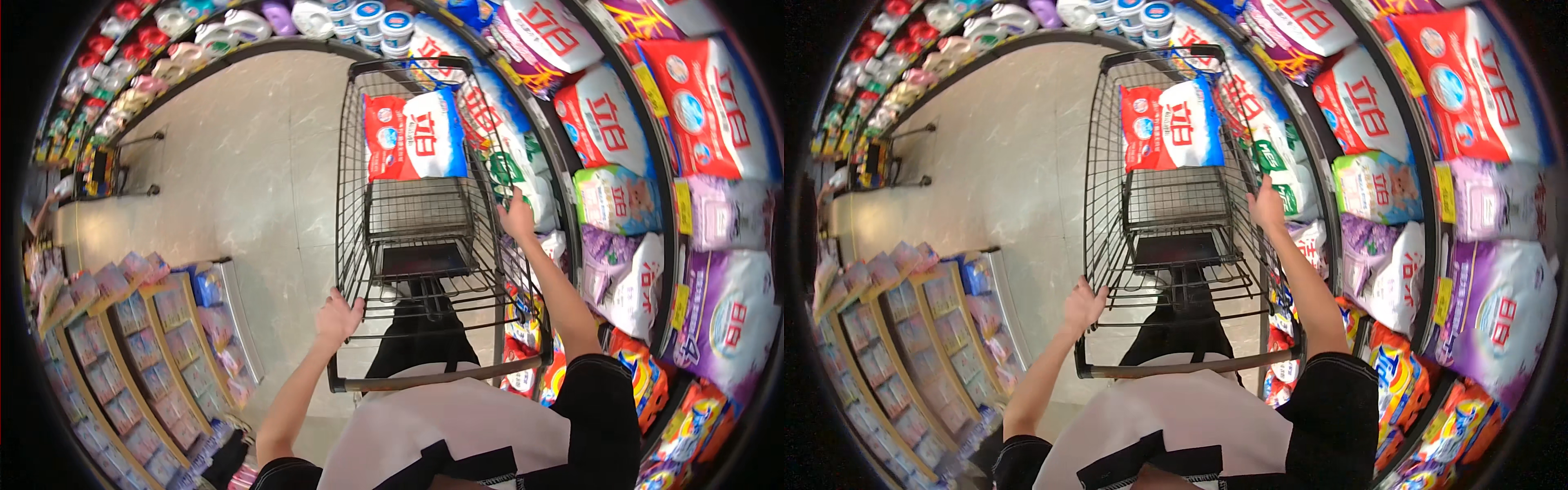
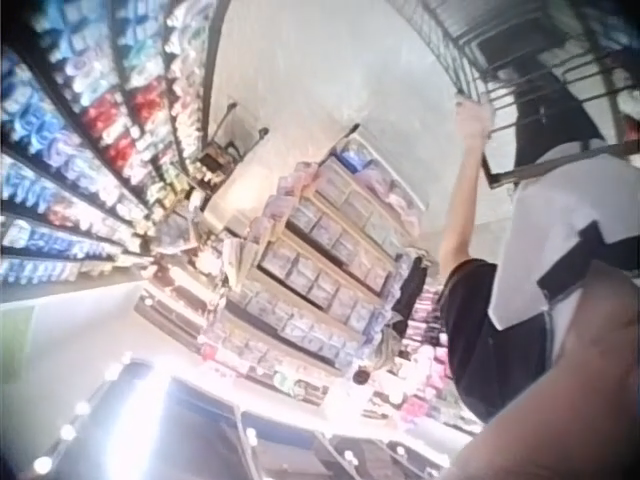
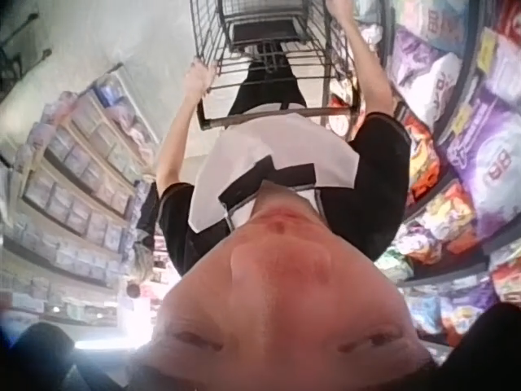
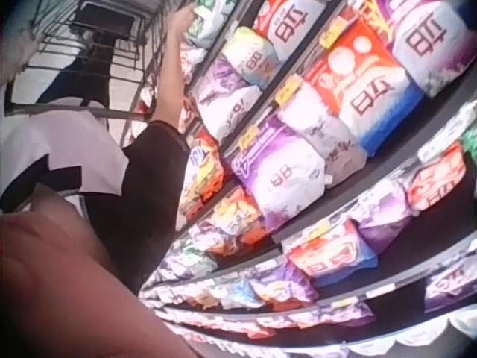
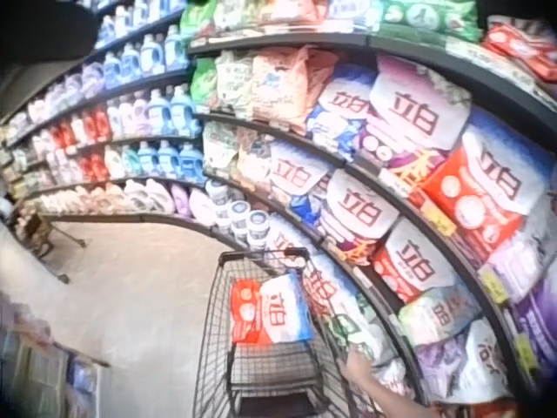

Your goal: Selecting various bags of laundry detergent from a supermarket shelf and placing them into a shopping cart.

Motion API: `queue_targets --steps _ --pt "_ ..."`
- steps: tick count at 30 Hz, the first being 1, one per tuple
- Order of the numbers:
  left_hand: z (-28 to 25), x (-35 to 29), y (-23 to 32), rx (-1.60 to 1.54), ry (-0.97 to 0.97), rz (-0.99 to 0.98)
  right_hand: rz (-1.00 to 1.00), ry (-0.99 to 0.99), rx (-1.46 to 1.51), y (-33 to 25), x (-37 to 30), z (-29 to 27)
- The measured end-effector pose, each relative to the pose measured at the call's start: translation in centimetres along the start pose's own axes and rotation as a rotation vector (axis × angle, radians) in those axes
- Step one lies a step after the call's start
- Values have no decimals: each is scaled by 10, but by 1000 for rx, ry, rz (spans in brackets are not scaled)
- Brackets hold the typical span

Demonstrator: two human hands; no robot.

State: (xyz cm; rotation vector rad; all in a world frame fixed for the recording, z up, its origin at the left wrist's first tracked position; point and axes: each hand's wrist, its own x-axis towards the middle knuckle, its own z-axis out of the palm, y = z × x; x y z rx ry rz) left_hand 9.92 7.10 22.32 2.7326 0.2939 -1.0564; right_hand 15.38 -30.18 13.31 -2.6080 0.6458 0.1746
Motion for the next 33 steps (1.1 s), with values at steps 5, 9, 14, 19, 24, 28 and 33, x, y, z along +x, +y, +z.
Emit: queue_targets --steps 5,9,14,19,24,28,33 --pt "7 90 -7 -353 284 308 -57 9 59 3 1 2" --pt "-17 158 31 -761 31 -123 -29 15 166 2 1 7" --pt "-23 159 47 -565 62 -142 43 17 249 -7 2 -1" --pt "-18 153 47 -707 71 -162 20 1 296 2 7 4" --pt "-16 151 48 -666 83 -166 25 19 346 9 11 6" --pt "-16 150 50 -693 67 -186 74 6 314 9 14 8" --pt "-22 143 55 -701 70 -188 80 -4 280 5 15 2"
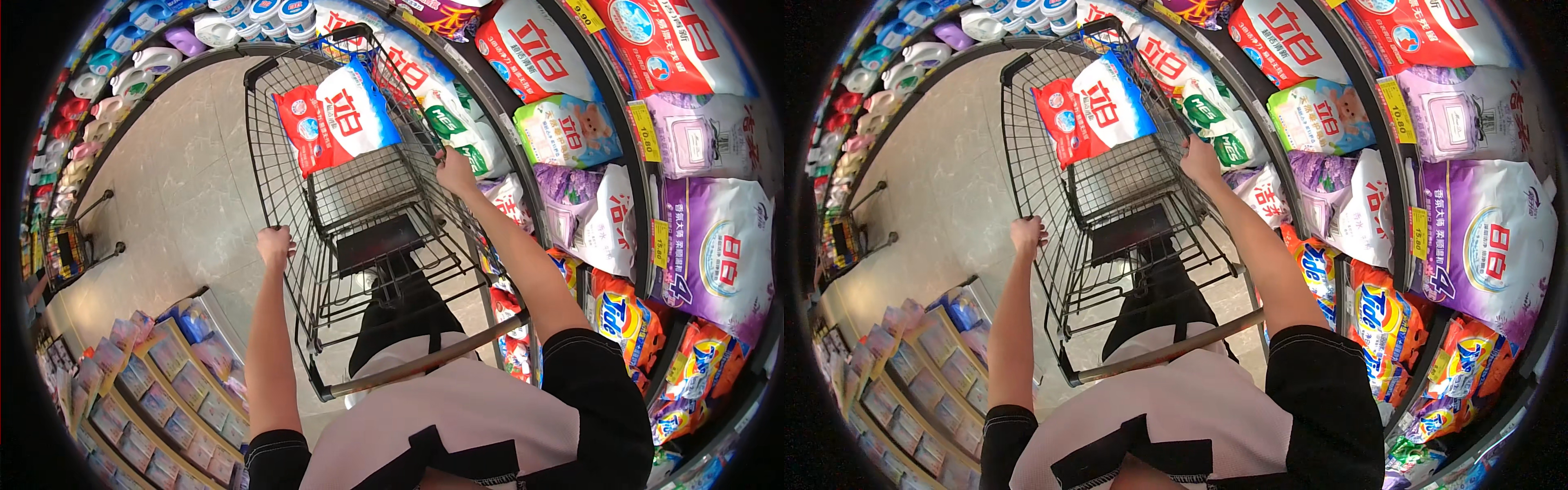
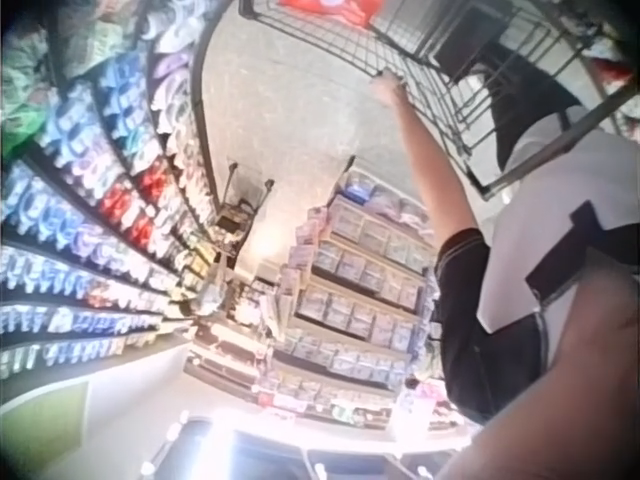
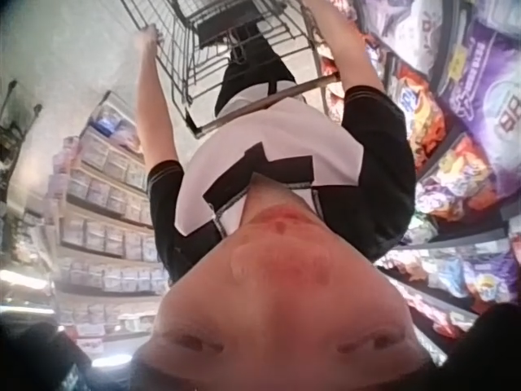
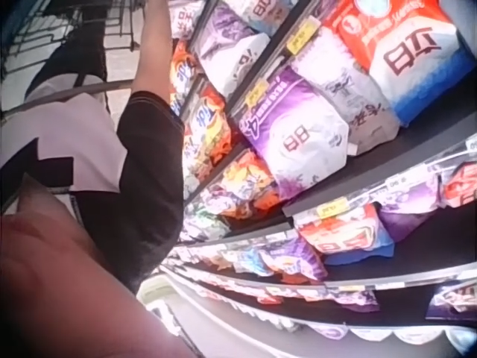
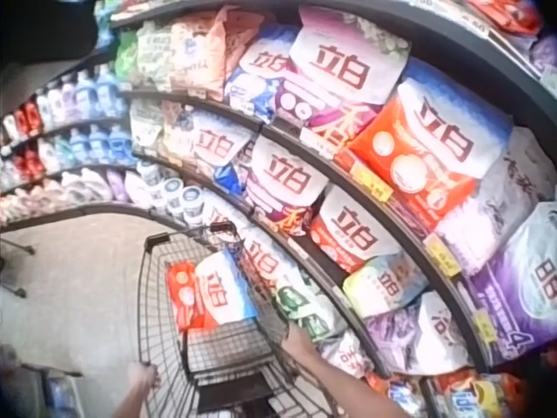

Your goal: Selecting various bags of laundry detergent from a supermarket shelf and placing them into a shopping cart.

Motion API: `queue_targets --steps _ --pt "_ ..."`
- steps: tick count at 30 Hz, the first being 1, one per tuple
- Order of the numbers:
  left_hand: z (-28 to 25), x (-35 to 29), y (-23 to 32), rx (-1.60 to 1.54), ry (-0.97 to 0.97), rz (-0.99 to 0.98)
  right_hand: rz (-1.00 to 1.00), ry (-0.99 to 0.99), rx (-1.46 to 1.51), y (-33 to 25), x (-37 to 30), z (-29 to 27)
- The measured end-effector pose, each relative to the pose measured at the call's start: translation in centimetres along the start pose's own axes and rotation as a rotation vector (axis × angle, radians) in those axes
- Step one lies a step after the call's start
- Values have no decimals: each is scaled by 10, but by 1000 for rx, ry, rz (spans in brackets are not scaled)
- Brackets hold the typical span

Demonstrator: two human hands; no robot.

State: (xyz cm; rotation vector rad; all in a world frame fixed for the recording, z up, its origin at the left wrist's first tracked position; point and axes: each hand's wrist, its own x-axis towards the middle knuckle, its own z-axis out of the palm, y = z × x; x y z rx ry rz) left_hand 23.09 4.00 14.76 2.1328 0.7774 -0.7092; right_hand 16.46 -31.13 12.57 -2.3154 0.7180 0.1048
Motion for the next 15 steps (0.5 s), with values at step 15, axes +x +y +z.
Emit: queue_targets --steps 15 --pt "2 0 -1 -17 3 31 -33 17 33 8 2 3"
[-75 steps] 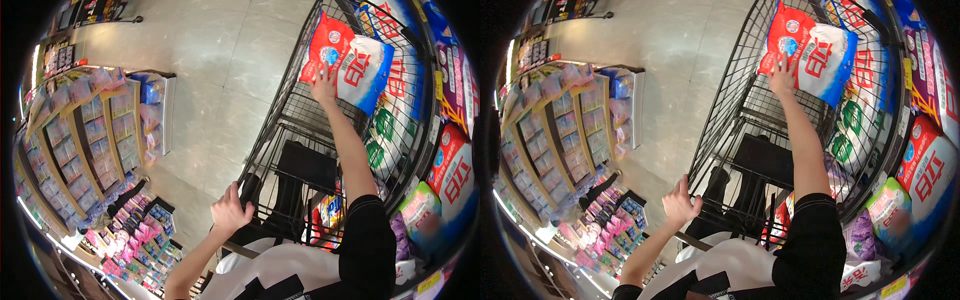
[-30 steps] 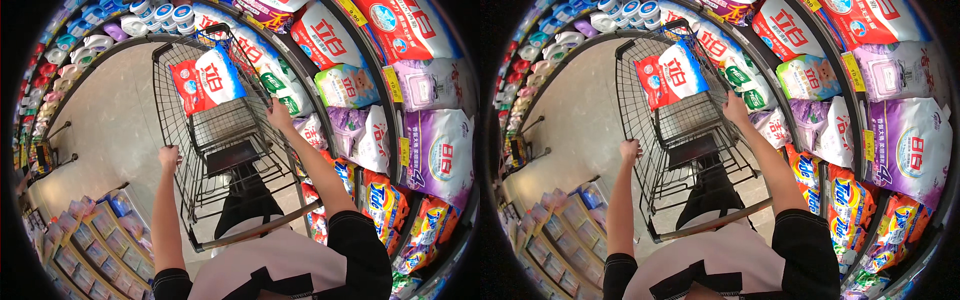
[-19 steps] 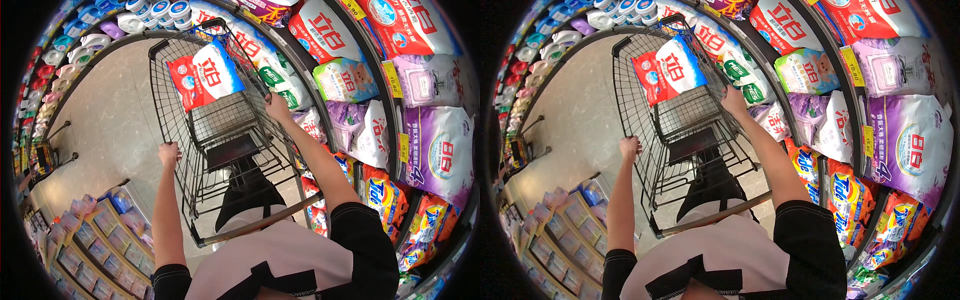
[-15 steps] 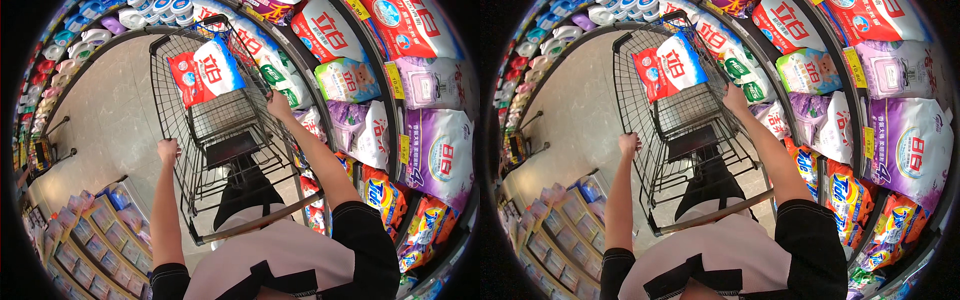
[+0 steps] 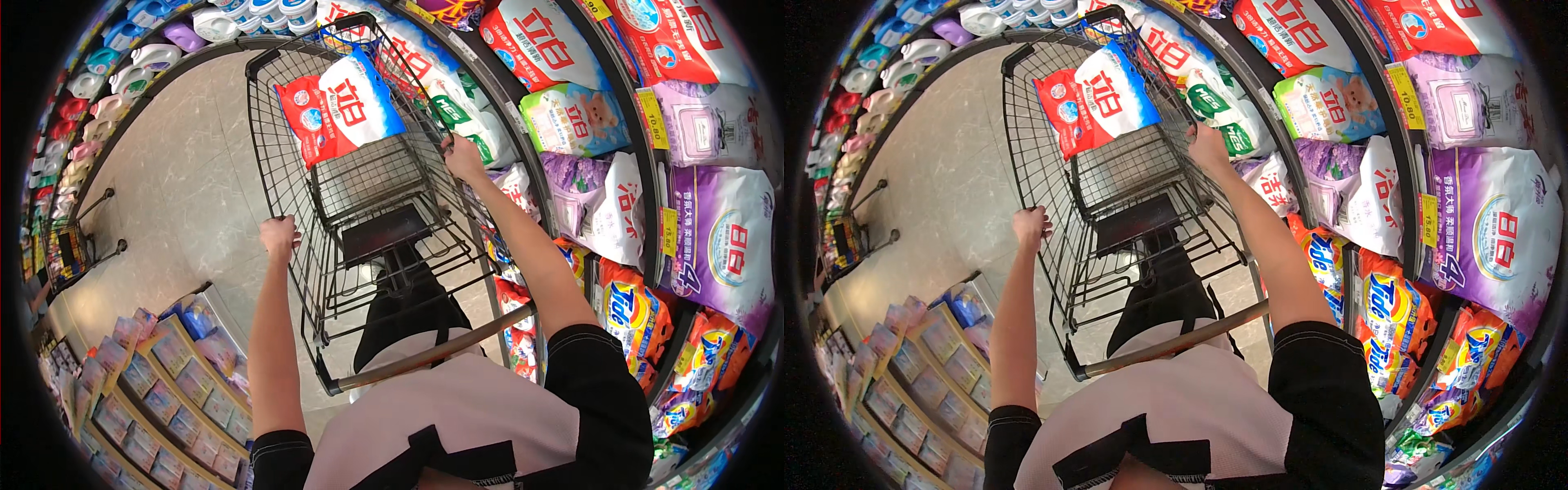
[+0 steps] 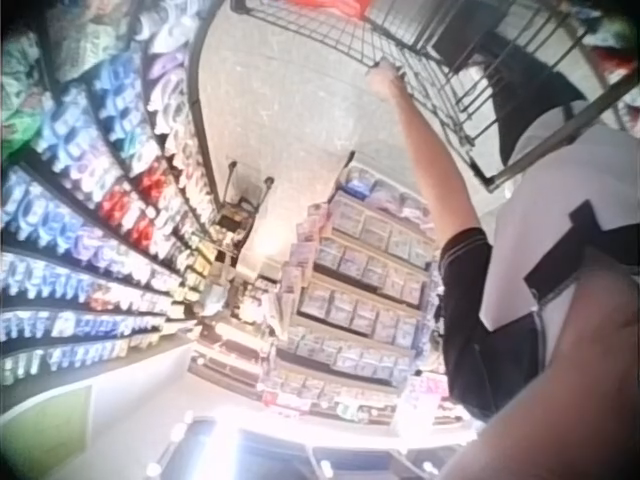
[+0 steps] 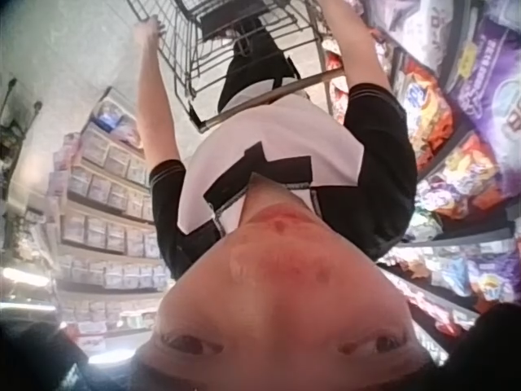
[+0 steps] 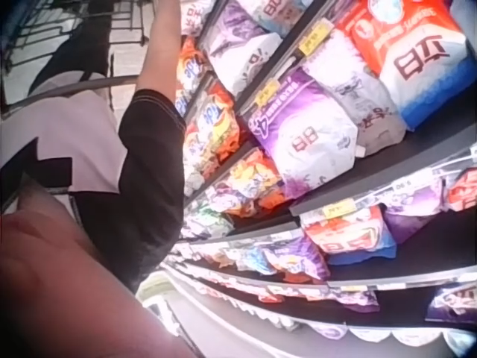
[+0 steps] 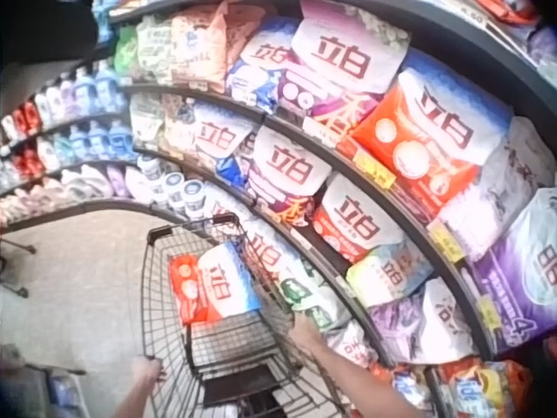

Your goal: Selecting various bags of laundry detergent from a supermarket shelf and placing them into a shopping cart.

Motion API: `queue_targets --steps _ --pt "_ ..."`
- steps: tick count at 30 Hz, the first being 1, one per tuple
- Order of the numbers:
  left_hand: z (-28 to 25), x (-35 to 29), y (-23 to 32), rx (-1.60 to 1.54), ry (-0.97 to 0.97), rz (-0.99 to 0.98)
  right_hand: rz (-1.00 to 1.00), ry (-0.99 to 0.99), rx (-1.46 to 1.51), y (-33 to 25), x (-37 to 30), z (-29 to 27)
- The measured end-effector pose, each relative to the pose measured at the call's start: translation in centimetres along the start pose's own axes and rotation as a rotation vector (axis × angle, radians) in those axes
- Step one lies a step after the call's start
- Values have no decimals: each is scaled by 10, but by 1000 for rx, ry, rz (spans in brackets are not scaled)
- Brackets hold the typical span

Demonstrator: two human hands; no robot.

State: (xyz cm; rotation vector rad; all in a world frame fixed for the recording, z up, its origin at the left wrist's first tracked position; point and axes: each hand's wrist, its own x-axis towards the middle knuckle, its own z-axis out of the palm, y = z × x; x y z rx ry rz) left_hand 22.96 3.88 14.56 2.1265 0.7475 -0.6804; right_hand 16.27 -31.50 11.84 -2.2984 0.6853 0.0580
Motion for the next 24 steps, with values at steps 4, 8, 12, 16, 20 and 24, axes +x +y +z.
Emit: queue_targets --steps 4,8,12,16,20,24 --pt "-1 -2 2 1 -15 -6 3 -17 2 -5 1 -2" --pt "-1 -5 7 10 -1 -2 27 -41 -26 -9 1 -5" --pt "-2 -4 8 6 -11 -3 82 -67 -57 -8 5 -4" --pt "-1 0 8 6 -50 -27 103 -86 -62 -6 8 -4" --pt "0 0 7 3 -20 11 91 -85 -37 -7 11 -3" --pt "0 3 8 20 -8 -5 -8 -13 -70 -3 11 0"
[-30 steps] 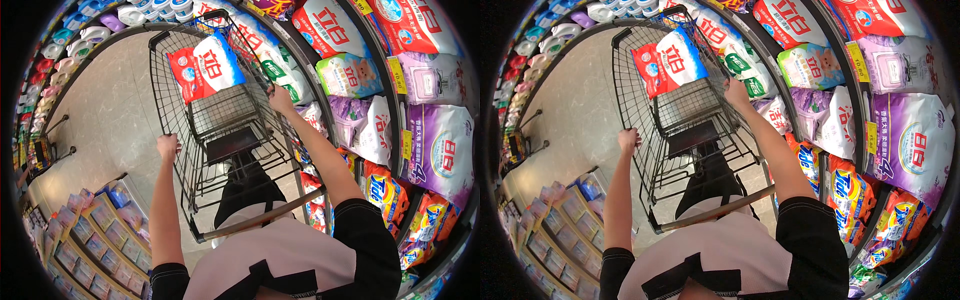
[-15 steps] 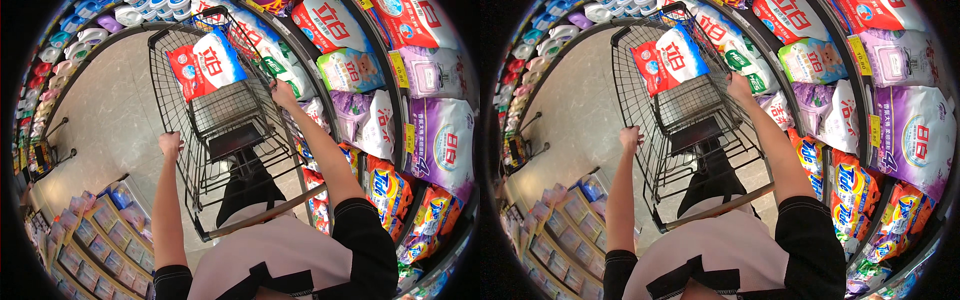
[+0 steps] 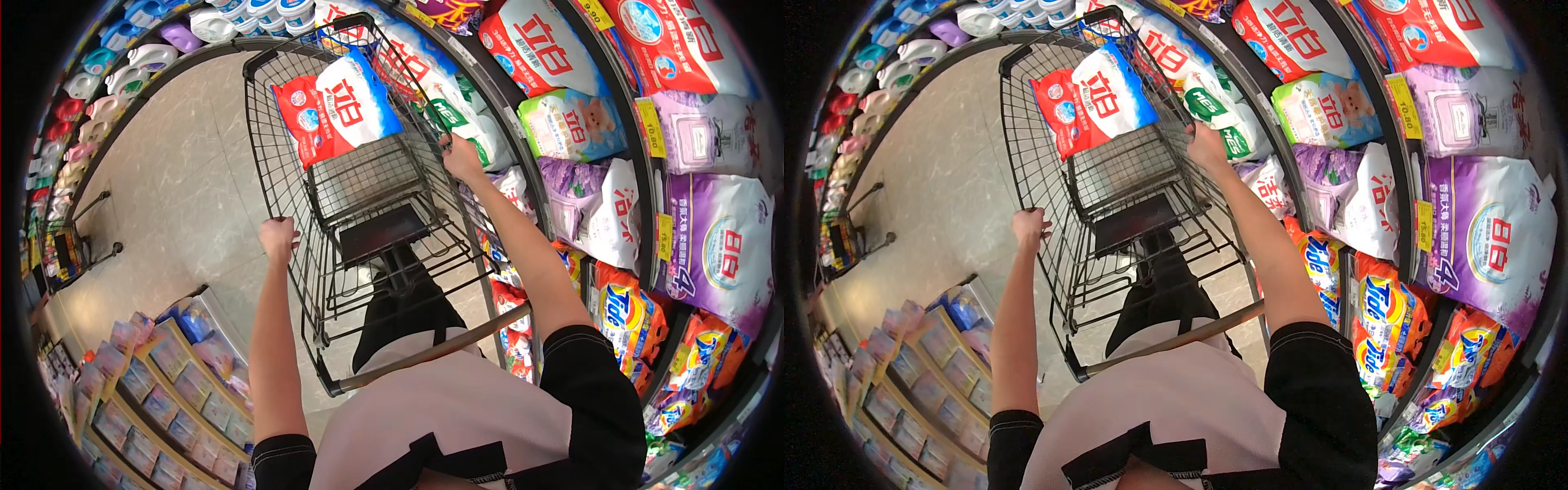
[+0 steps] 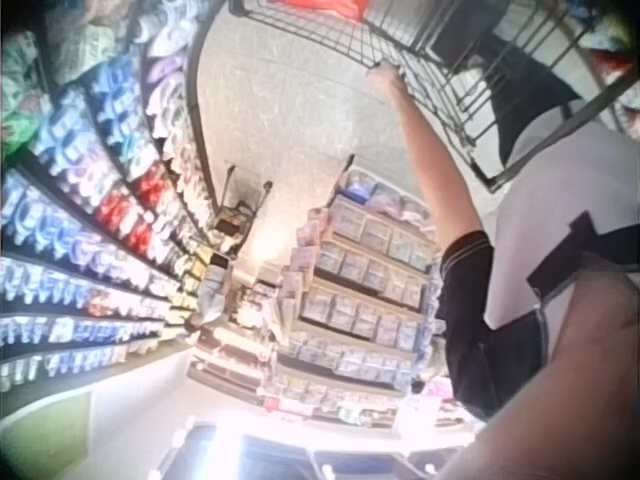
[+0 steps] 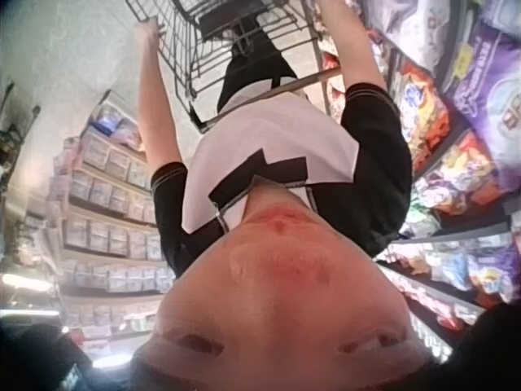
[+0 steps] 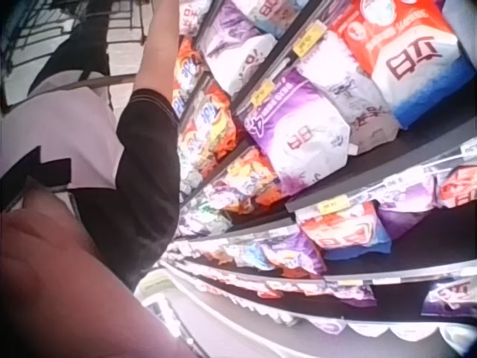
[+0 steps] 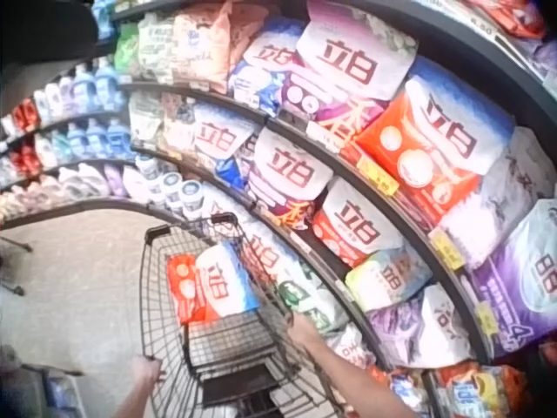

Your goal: Selecting various bags of laundry detergent from a supermarket shelf and placing them into a shopping cart.

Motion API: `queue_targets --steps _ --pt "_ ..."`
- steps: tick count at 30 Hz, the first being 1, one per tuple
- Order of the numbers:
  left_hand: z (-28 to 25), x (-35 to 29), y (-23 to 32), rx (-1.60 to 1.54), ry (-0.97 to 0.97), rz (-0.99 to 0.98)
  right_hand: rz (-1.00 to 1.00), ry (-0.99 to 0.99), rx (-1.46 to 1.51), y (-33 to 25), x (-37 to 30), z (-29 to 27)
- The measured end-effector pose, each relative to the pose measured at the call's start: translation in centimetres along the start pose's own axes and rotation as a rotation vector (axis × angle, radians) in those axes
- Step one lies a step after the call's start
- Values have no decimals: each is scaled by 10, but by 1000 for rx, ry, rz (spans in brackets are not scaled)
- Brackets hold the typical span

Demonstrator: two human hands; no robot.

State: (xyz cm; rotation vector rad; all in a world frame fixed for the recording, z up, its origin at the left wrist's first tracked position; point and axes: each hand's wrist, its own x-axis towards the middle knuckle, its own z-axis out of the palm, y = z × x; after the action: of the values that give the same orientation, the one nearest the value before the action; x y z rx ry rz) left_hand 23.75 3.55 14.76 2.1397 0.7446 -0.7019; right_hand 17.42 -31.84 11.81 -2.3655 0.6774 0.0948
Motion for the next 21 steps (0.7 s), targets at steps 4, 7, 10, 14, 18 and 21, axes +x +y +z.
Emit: queue_targets --steps 4,7,10,14,18,21 --pt "0 -1 4 6 -7 -23 40 -22 -22 -5 -1 -1" --pt "-1 0 4 -12 24 -4 125 -92 -6 -12 0 -6" --pt "-1 9 -1 22 18 11 177 -102 -7 -21 -2 -10" --pt "1 16 -10 21 22 5 -145 -82 -14 -10 -2 -11" --pt "1 15 -8 -4 36 12 -144 439 163 14 29 -87" --pt "0 12 -8 -18 46 9 96 956 -255 64 50 -147"
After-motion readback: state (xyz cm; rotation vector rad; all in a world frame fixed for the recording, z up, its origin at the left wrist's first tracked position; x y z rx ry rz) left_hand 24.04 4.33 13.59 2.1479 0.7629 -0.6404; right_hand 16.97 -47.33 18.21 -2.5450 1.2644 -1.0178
